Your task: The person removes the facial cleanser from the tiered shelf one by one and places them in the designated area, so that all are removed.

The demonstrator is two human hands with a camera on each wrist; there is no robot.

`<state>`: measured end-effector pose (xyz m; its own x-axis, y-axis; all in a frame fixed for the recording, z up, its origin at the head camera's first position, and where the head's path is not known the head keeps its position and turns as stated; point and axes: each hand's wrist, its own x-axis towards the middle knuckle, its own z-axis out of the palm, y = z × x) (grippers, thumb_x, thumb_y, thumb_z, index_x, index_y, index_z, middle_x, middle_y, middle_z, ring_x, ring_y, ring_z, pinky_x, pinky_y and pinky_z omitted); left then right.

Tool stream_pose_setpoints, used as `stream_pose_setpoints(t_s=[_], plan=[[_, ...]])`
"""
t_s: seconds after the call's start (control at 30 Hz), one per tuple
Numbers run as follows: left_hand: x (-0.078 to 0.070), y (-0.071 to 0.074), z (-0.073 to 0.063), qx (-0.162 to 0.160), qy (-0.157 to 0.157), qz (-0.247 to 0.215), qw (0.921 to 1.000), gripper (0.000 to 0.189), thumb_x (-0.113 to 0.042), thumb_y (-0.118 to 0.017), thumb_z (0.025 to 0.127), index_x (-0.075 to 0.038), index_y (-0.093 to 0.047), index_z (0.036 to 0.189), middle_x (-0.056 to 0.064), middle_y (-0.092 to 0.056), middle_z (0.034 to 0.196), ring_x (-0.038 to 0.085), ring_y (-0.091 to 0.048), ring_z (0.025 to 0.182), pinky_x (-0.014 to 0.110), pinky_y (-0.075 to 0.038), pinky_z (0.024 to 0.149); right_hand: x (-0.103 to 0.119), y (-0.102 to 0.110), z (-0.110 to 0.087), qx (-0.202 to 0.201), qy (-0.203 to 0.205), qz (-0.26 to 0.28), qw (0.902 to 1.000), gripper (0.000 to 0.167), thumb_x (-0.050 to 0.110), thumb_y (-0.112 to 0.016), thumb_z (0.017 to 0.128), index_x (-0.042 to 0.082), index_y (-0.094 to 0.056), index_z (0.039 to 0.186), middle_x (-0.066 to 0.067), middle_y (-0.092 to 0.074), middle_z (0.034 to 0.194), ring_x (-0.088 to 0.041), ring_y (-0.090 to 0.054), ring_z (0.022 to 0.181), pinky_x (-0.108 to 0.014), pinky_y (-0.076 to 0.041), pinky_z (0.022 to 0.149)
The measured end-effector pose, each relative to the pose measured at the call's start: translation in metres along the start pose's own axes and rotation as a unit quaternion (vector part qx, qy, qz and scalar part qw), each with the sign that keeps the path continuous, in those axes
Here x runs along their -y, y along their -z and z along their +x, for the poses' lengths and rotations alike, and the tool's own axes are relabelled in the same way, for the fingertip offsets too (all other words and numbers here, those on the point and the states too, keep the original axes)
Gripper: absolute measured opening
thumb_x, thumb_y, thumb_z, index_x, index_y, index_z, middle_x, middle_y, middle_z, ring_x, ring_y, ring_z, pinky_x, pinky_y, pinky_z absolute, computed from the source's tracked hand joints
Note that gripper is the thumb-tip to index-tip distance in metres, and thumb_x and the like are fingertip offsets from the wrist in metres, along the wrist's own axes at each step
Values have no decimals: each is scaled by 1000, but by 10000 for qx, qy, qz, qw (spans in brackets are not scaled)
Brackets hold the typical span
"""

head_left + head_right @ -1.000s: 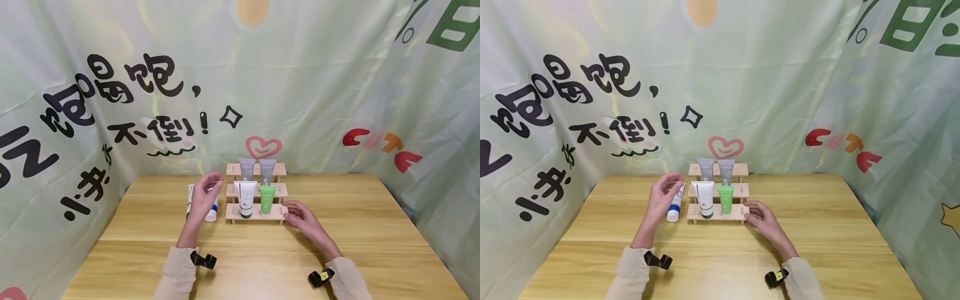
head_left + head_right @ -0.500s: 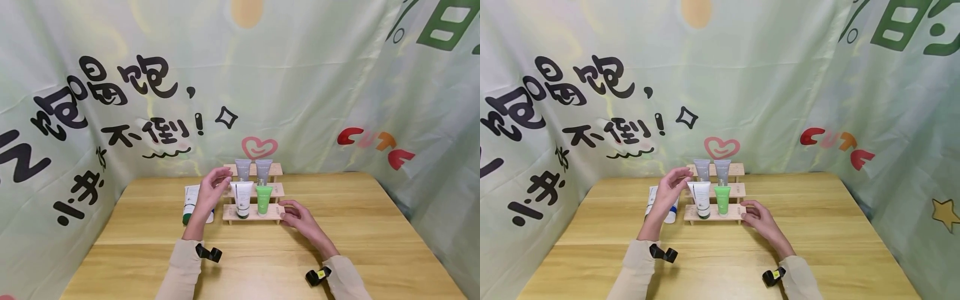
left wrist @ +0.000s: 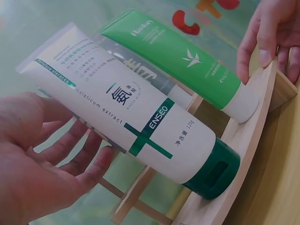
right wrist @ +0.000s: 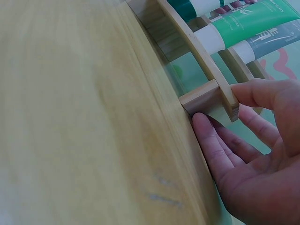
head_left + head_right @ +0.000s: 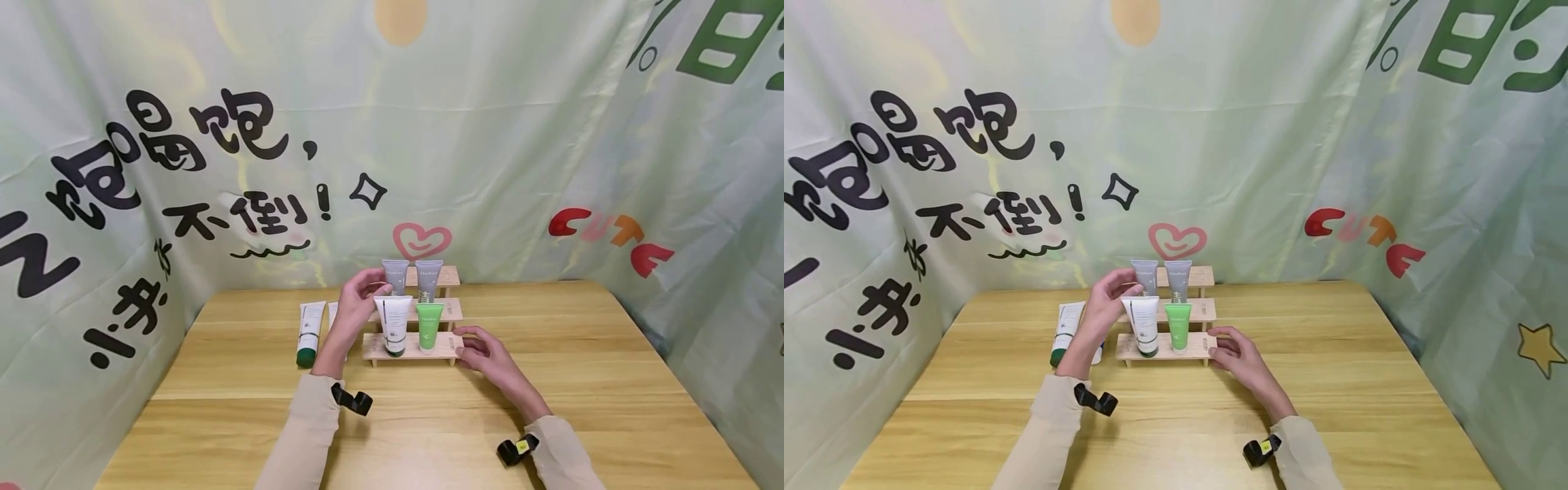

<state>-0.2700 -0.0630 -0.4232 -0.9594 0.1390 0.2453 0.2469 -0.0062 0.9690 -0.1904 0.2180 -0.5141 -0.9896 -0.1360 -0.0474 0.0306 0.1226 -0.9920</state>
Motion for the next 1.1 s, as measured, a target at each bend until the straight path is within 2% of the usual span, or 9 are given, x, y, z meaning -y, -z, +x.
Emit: stream_pose_setpoints(t_s=[0.1, 0.3, 0.5, 0.77, 0.93, 1.1], plan=[[1, -2, 2, -1, 44, -2, 10000, 32, -2, -75, 92, -1, -67, 123, 16, -69, 119, 30, -64, 112, 36, -53, 98, 0, 0, 0, 13, -17, -6, 10000, 43, 11, -65, 101, 2, -53, 141, -25, -47, 149, -37, -57, 126, -37, -58, 92], [2, -3, 6, 137, -59, 12, 9999, 31, 3, -73, 91, 1, -66, 121, 18, -66, 121, 34, -63, 116, 41, -52, 101, 1, 0, 1, -9, -55, -12, 10000, 43, 12, -65, 101, 3, -53, 141, -26, -48, 149, -37, -57, 126, -37, -58, 91], [3, -1, 3, -126, -38, 83, 9999, 27, 5, -72, 92, 3, -65, 117, 20, -68, 118, 35, -64, 113, 41, -53, 100, -1, 0, 0, 25, 6, 49, 10000, 44, 11, -65, 101, 0, -52, 141, -28, -50, 146, -34, -59, 123, -38, -58, 91], [0, 10, -6, -394, -259, 57, 9989, 25, 6, -70, 93, 6, -63, 117, 23, -67, 116, 35, -64, 110, 31, -56, 91, -1, 0, 1, 54, 12, 169, 9998, 43, 11, -65, 101, 1, -52, 141, -28, -53, 141, -32, -61, 120, -37, -58, 92], [-3, 21, -11, -547, -121, 73, 9984, 28, 6, -70, 94, 5, -62, 120, 24, -66, 120, 34, -63, 112, 25, -56, 87, -1, 0, 1, 36, 31, 158, 9999, 43, 10, -65, 101, 0, -52, 141, -28, -50, 145, -34, -59, 123, -38, -58, 91], [-6, 30, -17, -694, -14, 97, 9975, 29, 6, -69, 94, 4, -62, 123, 23, -66, 124, 34, -63, 113, 33, -58, 90, -1, 0, 0, 70, 31, 165, 9998, 43, 11, -65, 101, 1, -52, 140, -28, -51, 144, -35, -59, 122, -38, -58, 92]])
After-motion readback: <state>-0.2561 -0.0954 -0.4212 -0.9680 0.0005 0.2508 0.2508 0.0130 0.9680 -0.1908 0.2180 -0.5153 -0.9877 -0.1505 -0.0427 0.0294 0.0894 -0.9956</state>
